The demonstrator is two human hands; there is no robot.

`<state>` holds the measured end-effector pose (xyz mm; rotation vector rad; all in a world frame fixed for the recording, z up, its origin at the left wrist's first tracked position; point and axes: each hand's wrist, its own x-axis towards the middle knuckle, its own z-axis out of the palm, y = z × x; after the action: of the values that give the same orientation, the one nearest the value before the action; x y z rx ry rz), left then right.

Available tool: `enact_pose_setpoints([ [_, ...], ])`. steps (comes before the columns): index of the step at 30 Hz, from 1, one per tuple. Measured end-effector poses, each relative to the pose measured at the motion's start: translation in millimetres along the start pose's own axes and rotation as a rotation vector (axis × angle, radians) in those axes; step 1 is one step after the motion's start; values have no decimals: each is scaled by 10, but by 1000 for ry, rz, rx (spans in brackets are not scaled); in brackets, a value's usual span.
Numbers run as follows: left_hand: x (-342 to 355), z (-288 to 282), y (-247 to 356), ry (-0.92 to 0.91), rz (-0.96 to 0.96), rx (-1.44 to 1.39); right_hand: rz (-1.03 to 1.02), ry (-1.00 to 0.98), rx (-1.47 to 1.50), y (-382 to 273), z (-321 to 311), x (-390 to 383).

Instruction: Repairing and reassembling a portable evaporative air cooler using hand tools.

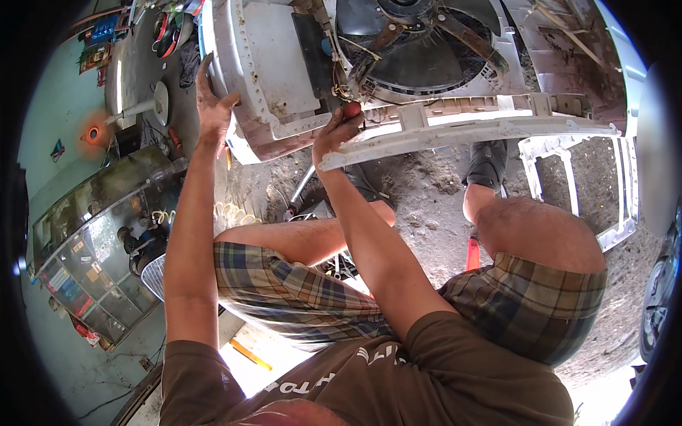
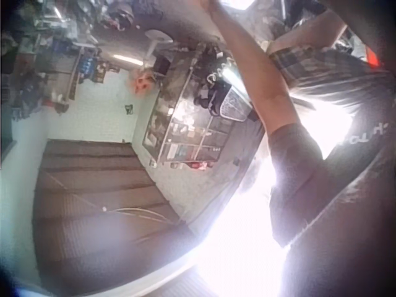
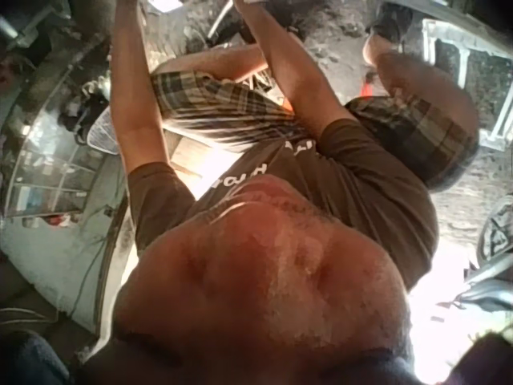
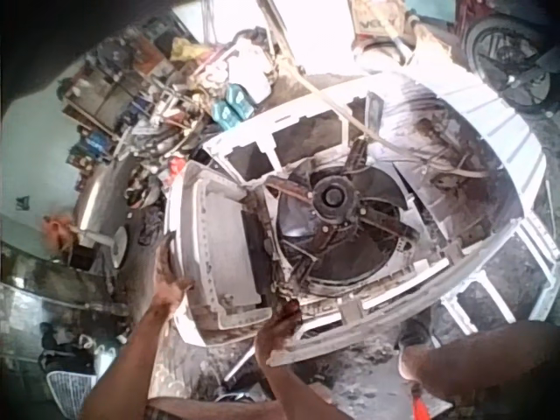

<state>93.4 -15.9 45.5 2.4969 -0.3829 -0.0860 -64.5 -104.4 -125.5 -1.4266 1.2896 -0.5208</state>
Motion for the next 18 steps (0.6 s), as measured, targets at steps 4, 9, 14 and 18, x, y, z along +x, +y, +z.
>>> enact_pose_setpoints([
  [4, 7, 39, 41, -3, -13, -94, 69, -72, 102, -188, -148, 211],
  [9, 30, 91, 132, -11, -17, -72, -44, 146, 67, -242, -123, 283],
  [14, 65, 54, 63, 21, 131, 94, -84, 43, 152, -367, -172, 203],
  [18, 36, 127, 72, 59, 174, 149, -192, -66, 65, -374, -327, 131],
])
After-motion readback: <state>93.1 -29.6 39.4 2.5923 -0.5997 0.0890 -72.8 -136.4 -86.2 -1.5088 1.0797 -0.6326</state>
